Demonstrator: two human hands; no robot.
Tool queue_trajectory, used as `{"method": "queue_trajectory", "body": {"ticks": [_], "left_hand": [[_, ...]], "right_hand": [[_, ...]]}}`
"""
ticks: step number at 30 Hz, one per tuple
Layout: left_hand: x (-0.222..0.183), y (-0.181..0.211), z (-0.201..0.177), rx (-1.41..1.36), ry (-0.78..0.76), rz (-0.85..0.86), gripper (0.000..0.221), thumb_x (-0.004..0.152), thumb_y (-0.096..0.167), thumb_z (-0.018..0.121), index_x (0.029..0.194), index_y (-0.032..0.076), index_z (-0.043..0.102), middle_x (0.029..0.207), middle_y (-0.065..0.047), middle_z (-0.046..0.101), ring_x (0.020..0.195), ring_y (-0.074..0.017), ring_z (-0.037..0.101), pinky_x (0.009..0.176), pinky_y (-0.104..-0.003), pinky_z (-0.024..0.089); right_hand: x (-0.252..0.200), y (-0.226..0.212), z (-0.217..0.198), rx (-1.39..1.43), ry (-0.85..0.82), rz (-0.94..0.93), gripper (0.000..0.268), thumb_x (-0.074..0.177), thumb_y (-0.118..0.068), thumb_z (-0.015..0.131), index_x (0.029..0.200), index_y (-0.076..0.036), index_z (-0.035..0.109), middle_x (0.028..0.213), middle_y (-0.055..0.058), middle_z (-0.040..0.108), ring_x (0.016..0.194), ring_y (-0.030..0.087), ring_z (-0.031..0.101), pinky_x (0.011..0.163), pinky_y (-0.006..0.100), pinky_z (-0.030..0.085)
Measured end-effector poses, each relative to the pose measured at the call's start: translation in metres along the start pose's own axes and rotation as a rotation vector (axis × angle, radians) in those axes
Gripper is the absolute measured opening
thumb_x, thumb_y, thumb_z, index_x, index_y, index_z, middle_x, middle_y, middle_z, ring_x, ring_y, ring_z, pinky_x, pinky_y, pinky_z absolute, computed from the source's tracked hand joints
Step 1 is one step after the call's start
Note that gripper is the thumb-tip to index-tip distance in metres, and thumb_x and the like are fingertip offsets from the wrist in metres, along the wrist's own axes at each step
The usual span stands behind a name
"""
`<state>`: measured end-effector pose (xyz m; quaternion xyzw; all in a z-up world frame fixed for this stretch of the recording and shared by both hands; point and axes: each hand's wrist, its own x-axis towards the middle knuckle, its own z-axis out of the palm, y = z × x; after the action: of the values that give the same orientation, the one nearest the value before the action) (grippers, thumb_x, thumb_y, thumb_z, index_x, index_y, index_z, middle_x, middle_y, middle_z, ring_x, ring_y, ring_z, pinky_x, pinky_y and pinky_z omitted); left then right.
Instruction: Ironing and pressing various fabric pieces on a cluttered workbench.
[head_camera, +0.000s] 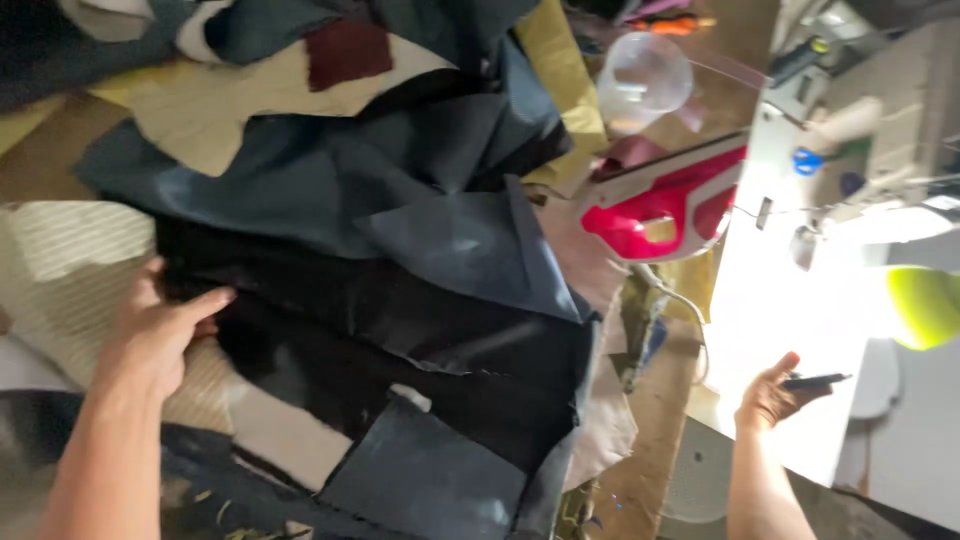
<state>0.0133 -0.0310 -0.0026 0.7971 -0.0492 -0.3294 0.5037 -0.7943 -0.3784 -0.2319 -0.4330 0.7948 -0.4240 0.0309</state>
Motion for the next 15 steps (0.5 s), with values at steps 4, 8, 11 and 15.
{"method": "queue_trajectory", "body": {"ticks": [4,8,11,15], "left_hand": [[-0.004,0.007,0.003,0.017,0.012,-0.022,0.058,0.084,0.005,0.074,0.135,0.021,0.052,0.124,-0.005,0.069,0.083,-0.0156,0.065,0.054,-0.027,0.051],[-0.007,0.007,0.007,-0.039,0.018,0.024,0.061,0.083,0.006,0.076,0.138,0.018,0.052,0.122,-0.003,0.069,0.097,-0.0145,0.067,0.068,-0.030,0.053],[-0.033,0.038,0.013,0.064,0.029,0.002,0.075,0.082,0.006,0.077,0.148,0.011,0.041,0.135,-0.010,0.062,0.117,-0.0218,0.062,0.094,-0.039,0.052],[-0.021,0.019,0.013,0.089,0.058,0.087,0.063,0.079,0.004,0.074,0.137,0.011,0.052,0.123,-0.011,0.066,0.104,-0.0213,0.065,0.079,-0.038,0.054]], "right_hand": [[0.000,0.029,-0.018,0.323,-0.182,0.288,0.110,0.111,-0.040,0.088,0.157,-0.036,-0.012,0.172,0.009,0.009,0.155,0.030,0.038,0.117,0.038,0.052],[-0.082,-0.096,-0.106,0.066,-0.054,0.490,0.134,0.085,-0.097,0.078,0.161,-0.029,-0.010,0.174,0.014,0.008,0.152,0.042,0.038,0.119,0.051,0.046],[-0.148,-0.215,-0.155,0.185,-0.007,-0.375,0.054,0.115,-0.040,0.063,0.139,-0.001,0.034,0.131,0.026,0.042,0.118,0.038,0.045,0.094,0.053,0.055],[-0.160,-0.325,-0.133,0.402,-0.311,-0.270,0.051,0.092,0.008,0.059,0.137,-0.010,0.043,0.134,0.014,0.044,0.123,0.030,0.047,0.099,0.041,0.055]]}}
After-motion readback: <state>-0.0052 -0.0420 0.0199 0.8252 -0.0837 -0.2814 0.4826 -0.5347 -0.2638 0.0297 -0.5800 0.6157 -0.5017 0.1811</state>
